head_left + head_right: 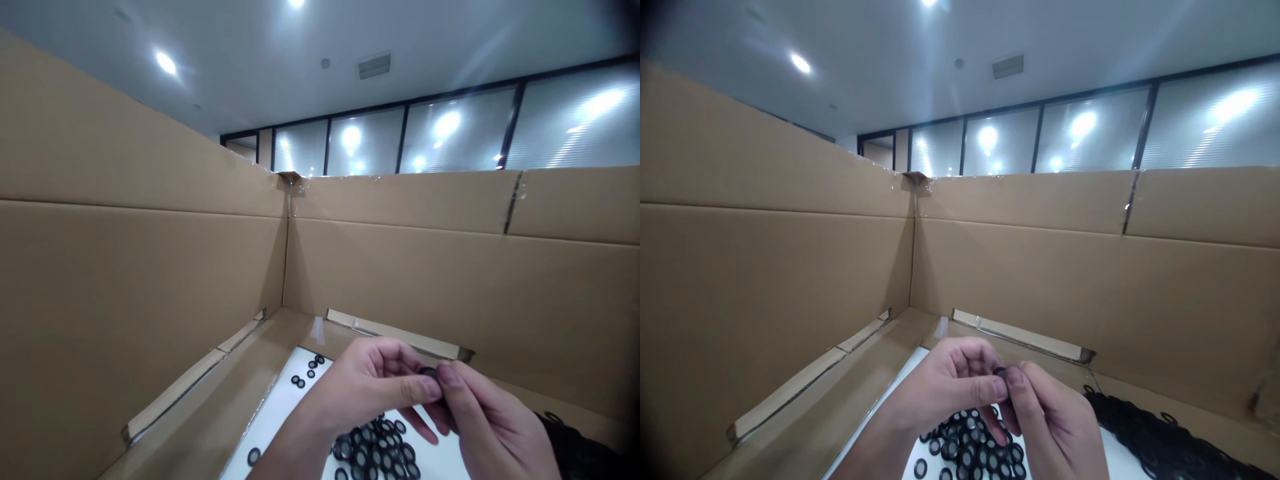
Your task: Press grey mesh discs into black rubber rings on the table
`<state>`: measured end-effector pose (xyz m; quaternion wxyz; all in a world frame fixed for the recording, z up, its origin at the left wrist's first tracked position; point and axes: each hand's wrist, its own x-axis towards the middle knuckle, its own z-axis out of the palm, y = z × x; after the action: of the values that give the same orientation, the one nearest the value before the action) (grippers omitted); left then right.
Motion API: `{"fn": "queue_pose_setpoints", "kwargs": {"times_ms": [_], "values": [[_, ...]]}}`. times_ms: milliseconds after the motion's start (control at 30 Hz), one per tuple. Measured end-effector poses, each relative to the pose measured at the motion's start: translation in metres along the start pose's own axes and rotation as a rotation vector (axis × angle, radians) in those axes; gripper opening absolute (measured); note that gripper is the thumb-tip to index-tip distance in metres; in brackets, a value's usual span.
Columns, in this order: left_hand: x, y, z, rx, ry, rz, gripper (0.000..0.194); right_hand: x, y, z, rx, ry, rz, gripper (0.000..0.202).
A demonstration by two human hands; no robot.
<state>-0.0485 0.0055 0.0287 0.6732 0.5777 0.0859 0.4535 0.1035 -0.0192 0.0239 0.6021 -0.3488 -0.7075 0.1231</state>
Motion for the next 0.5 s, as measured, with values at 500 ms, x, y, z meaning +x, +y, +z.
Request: {"fn": "queue_pose_setpoints", "kwargs": {"times_ms": [500], "values": [[-0.003, 0.002, 0.008, 0.050, 0.090, -0.042, 0.041, -0.006, 0.004, 0.004, 0.069, 0.075, 0.075, 0.049]]}}
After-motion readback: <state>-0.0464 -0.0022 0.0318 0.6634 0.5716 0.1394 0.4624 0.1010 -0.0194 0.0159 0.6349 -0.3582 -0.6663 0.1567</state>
